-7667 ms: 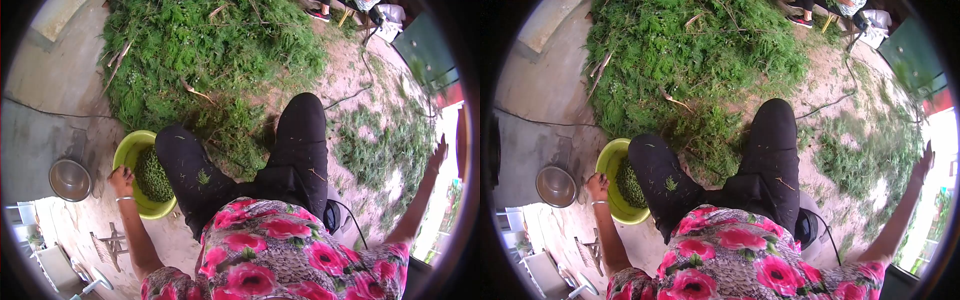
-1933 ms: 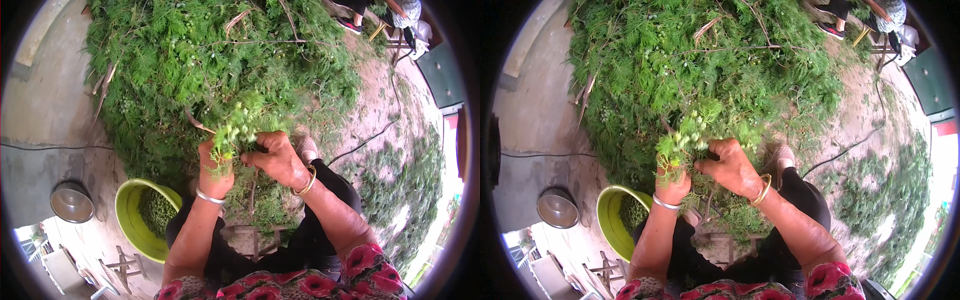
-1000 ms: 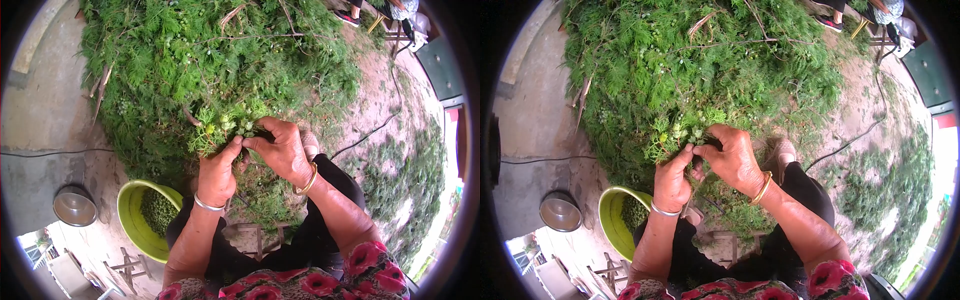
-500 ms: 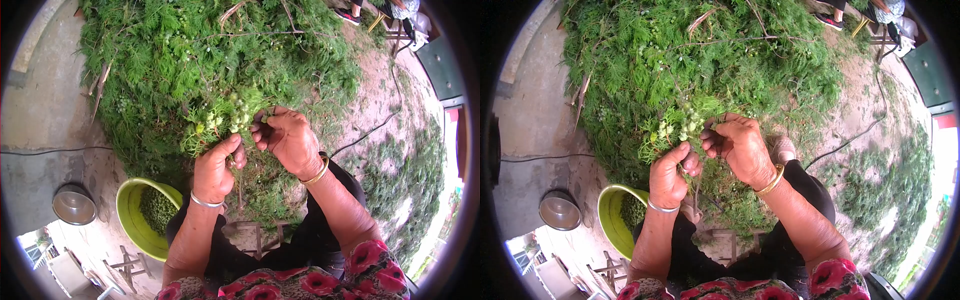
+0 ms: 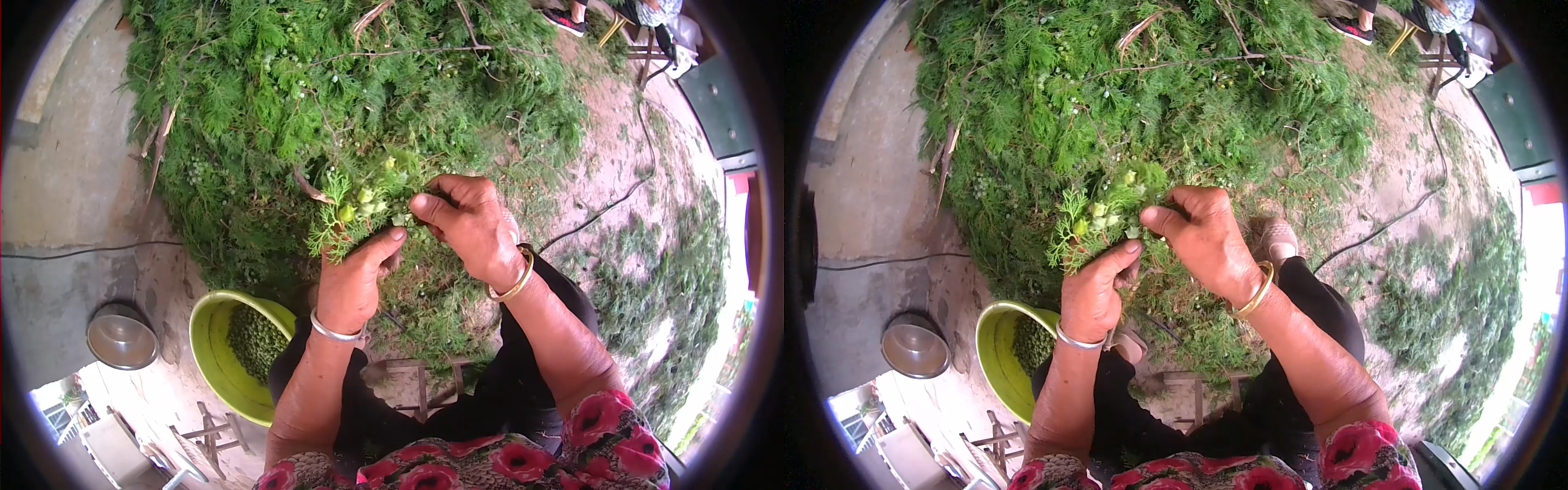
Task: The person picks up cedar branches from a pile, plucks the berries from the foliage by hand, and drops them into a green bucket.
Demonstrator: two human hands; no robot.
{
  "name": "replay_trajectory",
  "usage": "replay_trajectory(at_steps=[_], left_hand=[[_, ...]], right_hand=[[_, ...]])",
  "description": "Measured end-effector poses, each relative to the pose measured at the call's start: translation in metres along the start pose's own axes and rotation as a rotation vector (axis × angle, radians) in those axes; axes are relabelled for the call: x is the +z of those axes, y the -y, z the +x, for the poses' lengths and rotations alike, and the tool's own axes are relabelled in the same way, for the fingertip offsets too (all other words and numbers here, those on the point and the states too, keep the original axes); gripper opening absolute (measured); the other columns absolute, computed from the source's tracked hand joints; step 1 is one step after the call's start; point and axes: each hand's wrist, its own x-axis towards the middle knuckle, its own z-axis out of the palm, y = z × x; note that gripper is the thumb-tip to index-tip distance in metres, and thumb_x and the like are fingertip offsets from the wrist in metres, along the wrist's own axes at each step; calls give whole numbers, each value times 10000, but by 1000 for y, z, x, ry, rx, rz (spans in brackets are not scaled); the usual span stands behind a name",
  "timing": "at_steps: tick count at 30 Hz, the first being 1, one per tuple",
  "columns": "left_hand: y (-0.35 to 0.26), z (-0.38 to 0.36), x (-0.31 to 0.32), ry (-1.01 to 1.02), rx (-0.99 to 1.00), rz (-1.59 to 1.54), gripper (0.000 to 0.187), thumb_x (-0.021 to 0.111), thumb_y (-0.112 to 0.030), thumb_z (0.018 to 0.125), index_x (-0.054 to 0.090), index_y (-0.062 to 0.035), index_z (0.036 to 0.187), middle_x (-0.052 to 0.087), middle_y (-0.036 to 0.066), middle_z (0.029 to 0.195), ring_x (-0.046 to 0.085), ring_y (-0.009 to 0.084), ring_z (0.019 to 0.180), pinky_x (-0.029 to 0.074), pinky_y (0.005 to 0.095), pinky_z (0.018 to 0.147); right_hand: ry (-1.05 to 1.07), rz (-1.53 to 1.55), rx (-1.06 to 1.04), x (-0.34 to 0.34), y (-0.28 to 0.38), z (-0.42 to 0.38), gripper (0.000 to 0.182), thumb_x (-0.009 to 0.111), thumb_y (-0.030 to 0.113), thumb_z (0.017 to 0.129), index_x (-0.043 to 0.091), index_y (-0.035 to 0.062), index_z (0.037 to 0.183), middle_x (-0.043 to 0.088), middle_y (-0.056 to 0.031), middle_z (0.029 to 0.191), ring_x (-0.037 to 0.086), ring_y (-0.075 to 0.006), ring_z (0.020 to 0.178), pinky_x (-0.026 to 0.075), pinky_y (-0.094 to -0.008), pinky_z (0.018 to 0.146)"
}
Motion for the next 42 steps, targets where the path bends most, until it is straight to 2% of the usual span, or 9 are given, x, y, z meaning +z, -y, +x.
replay_trajectory(at_steps=[2,5,11,13,26,28,32,34,42], left_hand=[[-1,-1,2,-6,-3,25,121,673,-97,807,616,-37,896,608,4,728,507,88,587,361,227,509],[2,1,-1,12,-83,-32,120,669,-117,814,630,-31,888,614,11,748,514,95,609,373,231,533],[12,9,-2,154,-185,-247,133,667,-119,813,633,-13,886,616,23,788,519,105,638,386,230,559],[6,7,8,151,-152,-203,180,572,-169,857,532,-28,751,425,16,576,376,132,555,307,285,562],[11,14,1,496,-116,-656,235,549,-252,877,571,-18,862,359,-24,507,302,97,498,260,260,519],[7,14,3,301,-88,-545,221,547,-236,882,562,-19,923,378,-15,527,314,96,514,271,260,516],[4,17,7,118,-91,-528,191,560,-135,861,547,-18,1012,458,10,651,358,100,567,309,262,554],[8,19,-1,214,-150,-513,178,618,-63,818,575,4,977,564,59,764,430,109,619,360,274,587],[15,18,0,69,-155,-420,176,620,-60,790,592,15,946,592,74,792,488,148,663,367,288,595]], right_hand=[[47,471,240,0,-1,0,270,649,149,840,534,-11,655,463,20,545,401,-64,502,326,-247,446],[118,867,361,1,-11,1,220,623,128,853,535,8,691,468,7,593,392,-68,509,312,-229,443],[127,1208,434,1,-17,1,126,613,140,868,550,47,811,486,-4,682,416,-77,552,311,-212,456],[114,1265,464,1,-11,0,138,601,127,874,542,33,792,481,-16,683,408,-85,557,306,-216,453],[221,1762,427,-14,-12,4,137,523,142,916,516,9,884,461,-39,677,413,-109,581,325,-243,475],[159,1732,423,-13,-13,3,118,549,119,900,523,14,854,477,-30,689,426,-111,581,347,-253,492],[120,1271,300,-8,-8,-1,143,613,81,855,528,9,765,522,-33,703,484,-106,595,400,-253,513],[124,1006,269,-6,-11,-2,161,609,97,857,529,6,751,528,-29,664,492,-94,554,411,-231,498],[111,810,297,3,-5,-4,169,589,86,852,522,-15,735,554,-49,648,505,-99,516,408,-230,476]])
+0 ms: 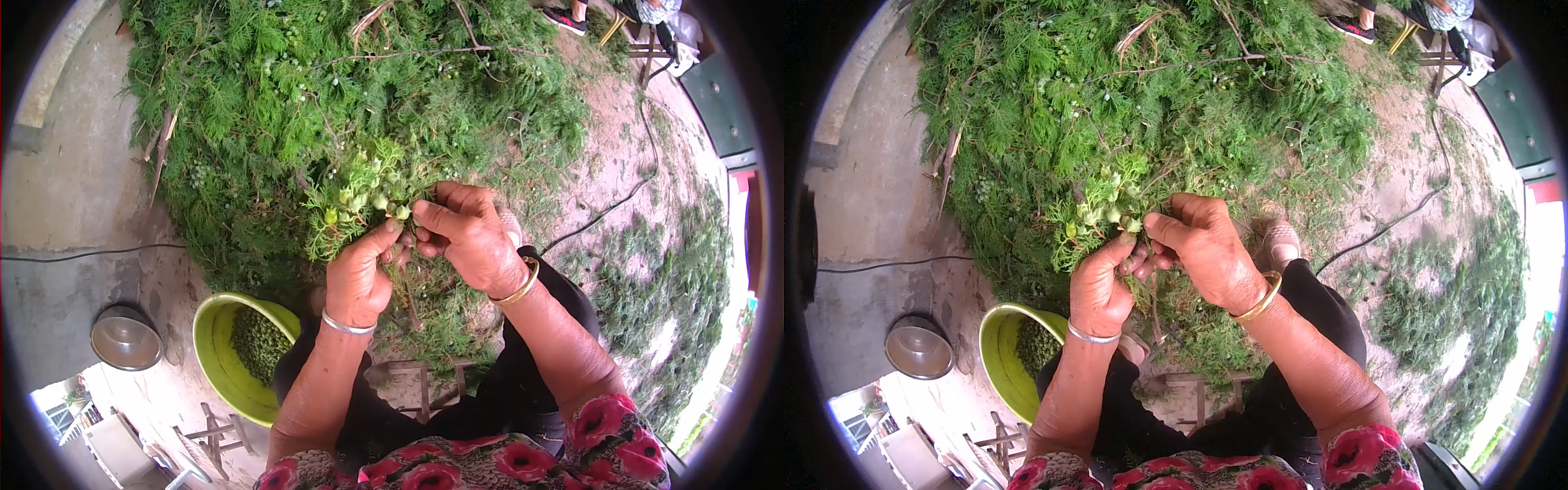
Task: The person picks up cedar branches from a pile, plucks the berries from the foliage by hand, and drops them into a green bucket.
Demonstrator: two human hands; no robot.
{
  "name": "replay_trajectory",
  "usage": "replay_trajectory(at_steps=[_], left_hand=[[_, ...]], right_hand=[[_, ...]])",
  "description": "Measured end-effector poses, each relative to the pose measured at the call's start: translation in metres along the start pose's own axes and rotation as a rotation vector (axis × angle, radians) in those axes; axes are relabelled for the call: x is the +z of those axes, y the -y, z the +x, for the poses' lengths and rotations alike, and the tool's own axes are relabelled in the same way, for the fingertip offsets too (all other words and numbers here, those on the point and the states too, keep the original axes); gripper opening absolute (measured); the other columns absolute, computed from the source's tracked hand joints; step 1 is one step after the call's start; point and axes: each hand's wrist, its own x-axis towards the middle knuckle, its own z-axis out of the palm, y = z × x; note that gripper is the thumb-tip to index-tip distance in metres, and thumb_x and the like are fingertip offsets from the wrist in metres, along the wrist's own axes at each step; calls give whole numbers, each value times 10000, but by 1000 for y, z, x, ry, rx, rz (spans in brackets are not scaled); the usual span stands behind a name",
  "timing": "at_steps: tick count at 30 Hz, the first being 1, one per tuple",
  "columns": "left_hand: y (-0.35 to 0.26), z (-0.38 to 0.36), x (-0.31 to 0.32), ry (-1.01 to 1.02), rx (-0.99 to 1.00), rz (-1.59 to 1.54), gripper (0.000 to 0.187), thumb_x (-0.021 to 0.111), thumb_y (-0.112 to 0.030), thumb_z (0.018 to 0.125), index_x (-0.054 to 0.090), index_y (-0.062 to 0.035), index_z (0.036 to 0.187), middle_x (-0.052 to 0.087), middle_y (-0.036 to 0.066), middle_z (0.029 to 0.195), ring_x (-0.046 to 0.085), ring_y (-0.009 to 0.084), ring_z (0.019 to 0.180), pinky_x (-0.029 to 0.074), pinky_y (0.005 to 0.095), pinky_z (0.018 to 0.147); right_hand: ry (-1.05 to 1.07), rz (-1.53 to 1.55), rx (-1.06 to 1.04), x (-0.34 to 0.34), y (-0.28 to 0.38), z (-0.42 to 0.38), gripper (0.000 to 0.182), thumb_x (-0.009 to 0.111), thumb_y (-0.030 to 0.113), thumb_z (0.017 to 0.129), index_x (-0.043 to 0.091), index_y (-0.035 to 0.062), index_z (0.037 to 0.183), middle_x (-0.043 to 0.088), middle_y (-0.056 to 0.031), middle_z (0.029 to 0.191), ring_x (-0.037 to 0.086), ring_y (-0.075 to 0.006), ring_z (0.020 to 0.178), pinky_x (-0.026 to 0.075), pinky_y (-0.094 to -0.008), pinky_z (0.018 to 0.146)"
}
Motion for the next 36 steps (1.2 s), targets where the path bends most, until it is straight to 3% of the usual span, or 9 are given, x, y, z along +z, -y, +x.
replay_trajectory(at_steps=[5,7,11,19,25,29,36], left_hand=[[3,2,-2,7,60,111,212,653,-116,788,600,18,943,615,89,832,524,177,704,387,306,651],[3,-1,7,16,210,199,186,646,-130,810,605,13,922,591,69,800,493,164,697,384,304,656],[7,2,1,-71,200,99,146,622,-137,854,604,-1,905,534,32,746,435,137,697,373,307,642],[-5,-3,8,-104,133,125,148,644,-116,827,585,-50,945,516,-32,760,417,91,617,342,272,556],[-7,0,5,-87,109,-7,160,633,-117,831,590,-45,968,568,-2,809,446,102,632,358,280,564],[-10,0,2,-167,80,102,157,626,-107,828,596,-38,966,604,51,872,505,157,693,391,309,600],[-16,0,-8,-85,1,-18,134,650,-72,809,612,-1,917,600,58,814,491,148,662,388,285,596]], right_hand=[[-39,-120,-70,6,-5,2,157,581,60,843,516,-33,734,559,-54,636,498,-98,509,398,-238,468],[-101,-173,-102,9,-8,3,155,579,57,841,514,-36,736,556,-52,633,496,-94,511,395,-240,464],[-134,-255,-146,8,-10,3,142,570,50,843,512,-39,749,551,-49,626,494,-85,516,392,-245,455],[-145,-337,-230,7,-16,3,135,572,46,842,499,-33,761,537,-37,603,490,-77,515,394,-240,458],[-89,-366,-230,5,-16,4,119,581,41,835,509,-36,779,539,-33,616,500,-72,521,400,-235,459],[-56,-340,-217,10,-14,2,112,596,43,829,522,-34,795,546,-30,634,509,-72,530,409,-227,461],[31,-289,-183,6,-9,3,130,600,57,847,527,-35,791,591,-63,696,544,-97,553,437,-231,495]])
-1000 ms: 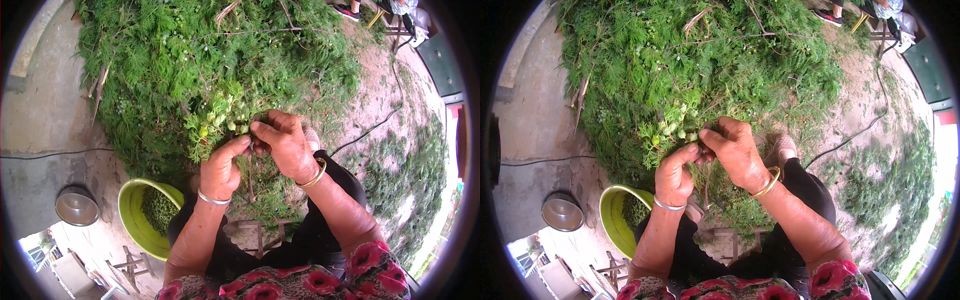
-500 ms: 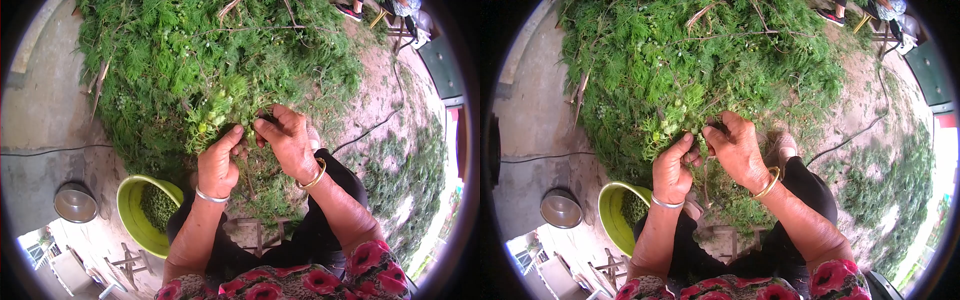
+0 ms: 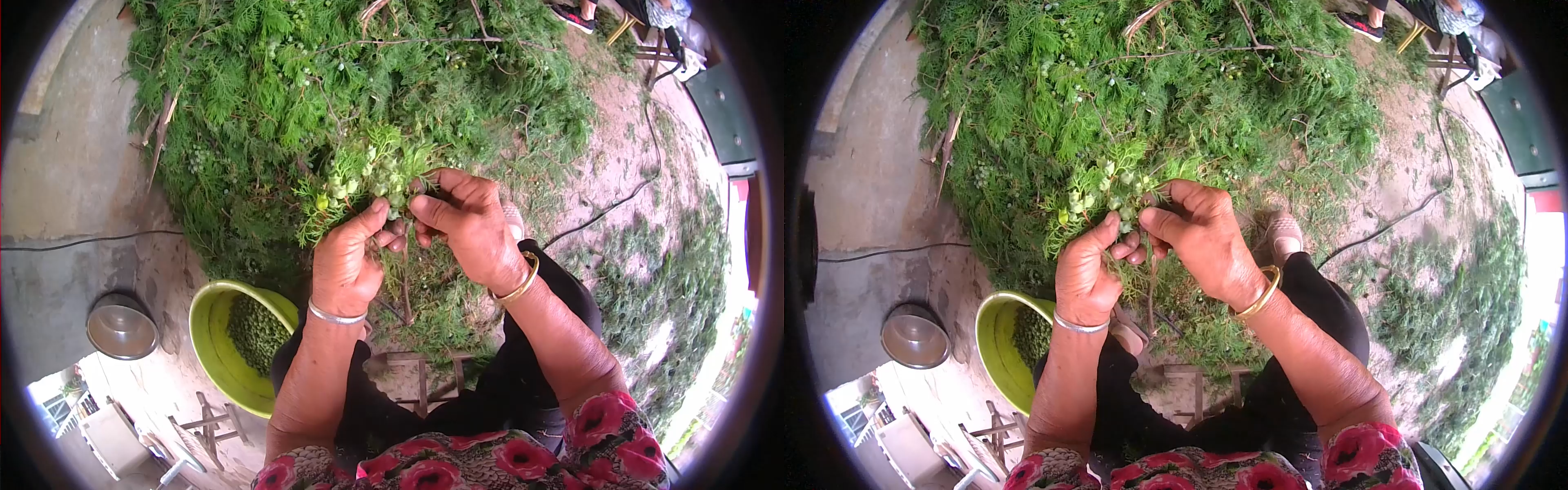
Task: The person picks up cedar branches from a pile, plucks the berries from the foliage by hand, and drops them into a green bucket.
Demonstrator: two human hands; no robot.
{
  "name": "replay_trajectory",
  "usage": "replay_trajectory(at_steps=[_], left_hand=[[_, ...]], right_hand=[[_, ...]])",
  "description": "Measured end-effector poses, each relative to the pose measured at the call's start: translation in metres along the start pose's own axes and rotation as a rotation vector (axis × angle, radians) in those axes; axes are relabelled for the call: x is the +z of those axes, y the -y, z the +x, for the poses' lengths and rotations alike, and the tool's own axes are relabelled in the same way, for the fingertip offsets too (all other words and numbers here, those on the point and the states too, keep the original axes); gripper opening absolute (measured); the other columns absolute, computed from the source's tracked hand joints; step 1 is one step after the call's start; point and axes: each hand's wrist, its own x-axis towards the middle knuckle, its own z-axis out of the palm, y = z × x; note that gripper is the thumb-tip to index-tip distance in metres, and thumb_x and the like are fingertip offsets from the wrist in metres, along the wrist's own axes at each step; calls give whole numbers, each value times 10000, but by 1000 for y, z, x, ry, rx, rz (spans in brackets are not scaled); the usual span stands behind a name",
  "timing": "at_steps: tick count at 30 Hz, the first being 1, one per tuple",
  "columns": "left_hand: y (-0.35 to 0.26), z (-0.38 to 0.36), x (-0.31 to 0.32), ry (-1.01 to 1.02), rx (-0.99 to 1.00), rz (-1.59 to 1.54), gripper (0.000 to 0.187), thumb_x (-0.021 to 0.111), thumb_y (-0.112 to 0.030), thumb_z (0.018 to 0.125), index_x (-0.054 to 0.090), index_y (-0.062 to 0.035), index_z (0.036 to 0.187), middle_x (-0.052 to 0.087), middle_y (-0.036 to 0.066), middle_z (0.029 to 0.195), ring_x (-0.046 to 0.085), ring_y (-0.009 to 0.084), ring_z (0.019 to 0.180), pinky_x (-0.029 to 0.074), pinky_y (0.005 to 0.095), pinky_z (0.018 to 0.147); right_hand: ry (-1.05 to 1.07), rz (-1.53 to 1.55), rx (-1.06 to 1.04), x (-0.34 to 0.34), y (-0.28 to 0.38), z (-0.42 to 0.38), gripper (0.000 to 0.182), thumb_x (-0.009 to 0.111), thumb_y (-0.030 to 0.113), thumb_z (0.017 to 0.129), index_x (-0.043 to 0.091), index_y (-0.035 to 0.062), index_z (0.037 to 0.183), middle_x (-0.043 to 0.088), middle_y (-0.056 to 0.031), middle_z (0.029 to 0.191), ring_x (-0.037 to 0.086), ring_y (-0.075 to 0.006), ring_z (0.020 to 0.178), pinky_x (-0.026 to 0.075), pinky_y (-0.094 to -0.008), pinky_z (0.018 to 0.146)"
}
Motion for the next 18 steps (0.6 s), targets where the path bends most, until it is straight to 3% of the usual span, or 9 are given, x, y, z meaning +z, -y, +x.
replay_trajectory(at_steps=[2,3,7,10,13,15,18], left_hand=[[-1,0,-1,143,-48,-123,143,652,-94,814,612,9,904,589,61,771,476,145,632,390,287,589],[-2,-4,2,167,-55,-77,171,650,-131,822,607,15,899,572,62,728,450,134,606,381,283,578],[-2,-3,-4,348,-44,-78,219,648,-189,825,594,14,888,554,66,692,419,117,595,364,273,568],[-3,-2,-1,320,-39,-101,200,646,-183,825,591,6,861,551,65,690,418,116,592,364,278,571],[2,1,-2,345,-63,-159,179,651,-165,819,588,-1,848,548,69,692,419,129,593,365,289,578],[2,2,-2,370,-63,-197,155,651,-130,815,591,7,857,550,78,702,435,145,598,370,302,578],[-1,2,-6,273,-37,-134,141,652,-96,807,594,20,864,559,86,716,454,152,604,375,306,572]], right_hand=[[57,330,185,-2,4,0,136,576,67,869,521,-32,792,607,-94,734,575,-131,566,459,-243,522],[124,454,236,-5,-2,1,131,582,100,875,546,-23,906,555,-70,732,522,-137,604,425,-252,549],[227,665,289,-12,-7,1,126,572,105,881,533,-14,898,546,-79,739,489,-138,611,393,-259,534],[205,803,315,-9,-4,0,92,555,83,881,527,-4,887,533,-86,745,458,-131,608,358,-256,516],[103,825,326,-10,0,2,132,501,110,913,501,-1,842,514,-91,741,458,-137,598,424,-270,526],[97,992,370,-14,2,4,155,472,160,924,491,25,849,490,-76,714,431,-126,586,360,-253,492],[87,965,391,-23,8,8,210,443,230,940,480,48,843,470,-71,704,406,-123,569,315,-234,464]])
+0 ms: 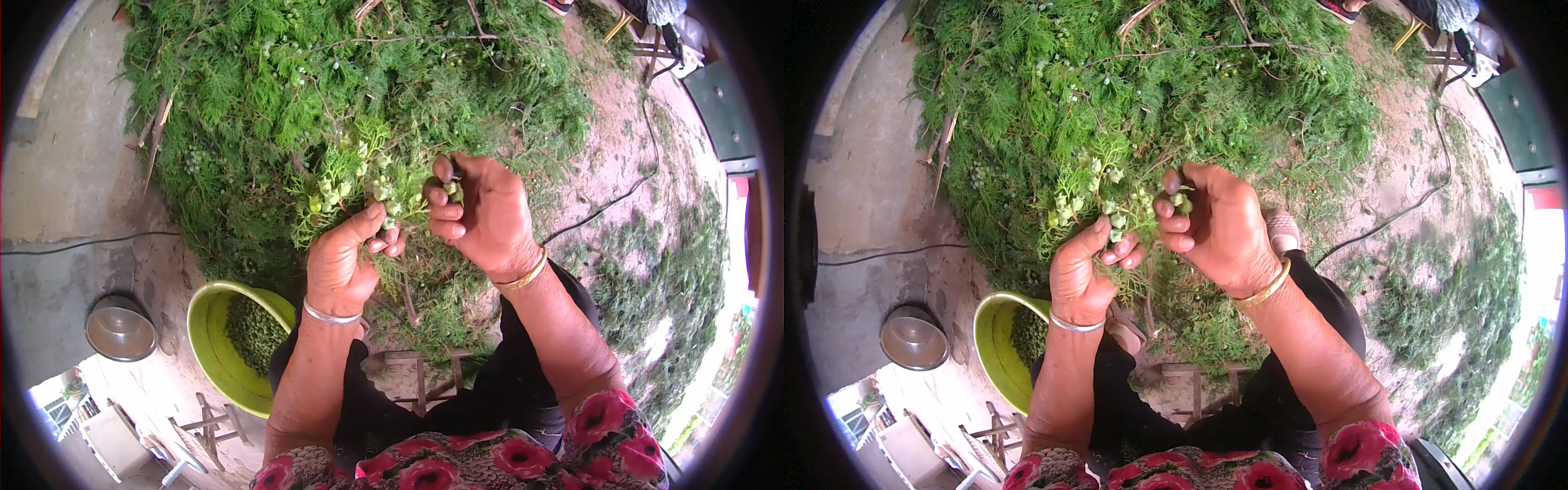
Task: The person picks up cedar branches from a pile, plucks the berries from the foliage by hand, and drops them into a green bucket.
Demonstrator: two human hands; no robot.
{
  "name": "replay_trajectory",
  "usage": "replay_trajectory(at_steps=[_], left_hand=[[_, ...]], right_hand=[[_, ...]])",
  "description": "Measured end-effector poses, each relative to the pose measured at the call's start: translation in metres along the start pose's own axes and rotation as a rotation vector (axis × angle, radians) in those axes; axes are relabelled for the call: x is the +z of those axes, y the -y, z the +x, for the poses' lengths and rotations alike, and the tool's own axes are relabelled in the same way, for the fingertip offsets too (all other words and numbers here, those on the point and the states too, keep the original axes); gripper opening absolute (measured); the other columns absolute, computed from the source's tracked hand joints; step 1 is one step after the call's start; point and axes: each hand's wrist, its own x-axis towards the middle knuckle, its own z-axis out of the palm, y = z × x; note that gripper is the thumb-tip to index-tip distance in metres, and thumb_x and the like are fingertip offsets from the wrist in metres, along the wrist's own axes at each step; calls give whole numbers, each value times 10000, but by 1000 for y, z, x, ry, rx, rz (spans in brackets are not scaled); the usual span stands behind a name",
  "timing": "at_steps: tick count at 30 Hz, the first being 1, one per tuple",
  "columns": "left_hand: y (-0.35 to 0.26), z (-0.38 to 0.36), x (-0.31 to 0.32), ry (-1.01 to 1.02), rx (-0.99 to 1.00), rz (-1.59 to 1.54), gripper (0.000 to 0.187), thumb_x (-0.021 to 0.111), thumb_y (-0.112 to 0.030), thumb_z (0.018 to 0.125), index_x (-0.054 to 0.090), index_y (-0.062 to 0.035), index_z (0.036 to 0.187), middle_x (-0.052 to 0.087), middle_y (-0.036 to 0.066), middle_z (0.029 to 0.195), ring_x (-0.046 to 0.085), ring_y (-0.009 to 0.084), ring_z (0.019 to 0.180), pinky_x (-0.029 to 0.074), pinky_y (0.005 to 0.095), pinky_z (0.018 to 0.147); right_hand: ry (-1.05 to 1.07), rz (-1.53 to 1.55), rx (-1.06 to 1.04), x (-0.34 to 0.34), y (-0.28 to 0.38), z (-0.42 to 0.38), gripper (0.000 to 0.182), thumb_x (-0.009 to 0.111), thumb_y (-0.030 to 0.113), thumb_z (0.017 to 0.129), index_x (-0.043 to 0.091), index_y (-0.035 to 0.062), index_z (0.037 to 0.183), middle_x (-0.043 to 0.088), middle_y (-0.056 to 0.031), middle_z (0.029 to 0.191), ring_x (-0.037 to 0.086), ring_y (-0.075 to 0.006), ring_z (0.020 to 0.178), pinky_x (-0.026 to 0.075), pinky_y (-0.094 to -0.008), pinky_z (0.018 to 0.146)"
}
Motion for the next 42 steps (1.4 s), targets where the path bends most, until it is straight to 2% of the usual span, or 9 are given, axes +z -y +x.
replay_trajectory(at_steps=[5,10,12,18,28,34,35,38,42], left_hand=[[-4,-6,8,-119,-64,145,101,631,-33,812,616,58,853,590,90,731,489,152,584,399,281,543],[-2,-9,15,-135,-23,472,139,617,-55,761,577,68,813,557,103,703,467,155,551,386,267,520],[-3,-9,15,-194,-99,513,172,617,-47,765,584,85,870,579,118,742,504,169,573,406,276,516],[-3,-7,17,-178,-125,238,184,625,-50,767,602,75,899,608,145,809,546,205,614,442,298,528],[-6,0,3,-214,-107,118,155,633,-66,790,579,0,919,550,89,733,495,179,627,383,310,540],[-4,6,8,-446,18,93,126,637,-44,802,593,-21,918,604,58,793,551,174,673,453,313,598],[0,10,2,-437,18,50,127,642,-24,794,603,-16,915,635,76,860,582,185,704,486,304,641],[10,10,6,-384,-11,114,120,639,-54,803,611,-13,913,641,81,865,582,178,704,466,307,607],[3,2,10,-330,-60,283,145,613,-117,824,614,-19,930,639,90,839,570,172,704,413,287,584]], right_hand=[[-122,-642,-217,8,-6,-5,297,751,175,764,549,-28,842,555,-27,653,471,-73,522,396,-217,460],[55,-1059,-322,2,-11,-4,303,772,130,713,573,-61,836,587,-34,693,544,-90,624,453,-240,527],[22,-1231,-324,9,-8,-8,351,765,242,741,593,-36,871,552,10,692,470,-77,548,383,-205,514],[-53,-809,-36,8,-7,-8,181,694,130,791,582,-10,762,509,-2,634,417,-64,516,331,-215,461],[-221,-217,-41,11,-10,-2,113,600,62,848,564,8,756,545,-49,680,470,-100,533,319,-216,437],[-141,-1275,-508,9,-33,-5,279,766,155,709,545,-13,743,575,-11,688,487,-71,573,399,-236,484],[-142,-1391,-518,11,-35,-6,296,766,131,685,525,-27,752,589,-87,672,564,-159,582,454,-305,522],[-249,-1644,-611,5,-41,-2,291,749,86,663,515,-42,779,584,-181,673,597,-289,594,463,-358,537],[-203,-1594,-643,5,-39,-2,246,701,95,709,523,-55,790,599,-187,680,604,-299,577,467,-352,527]])
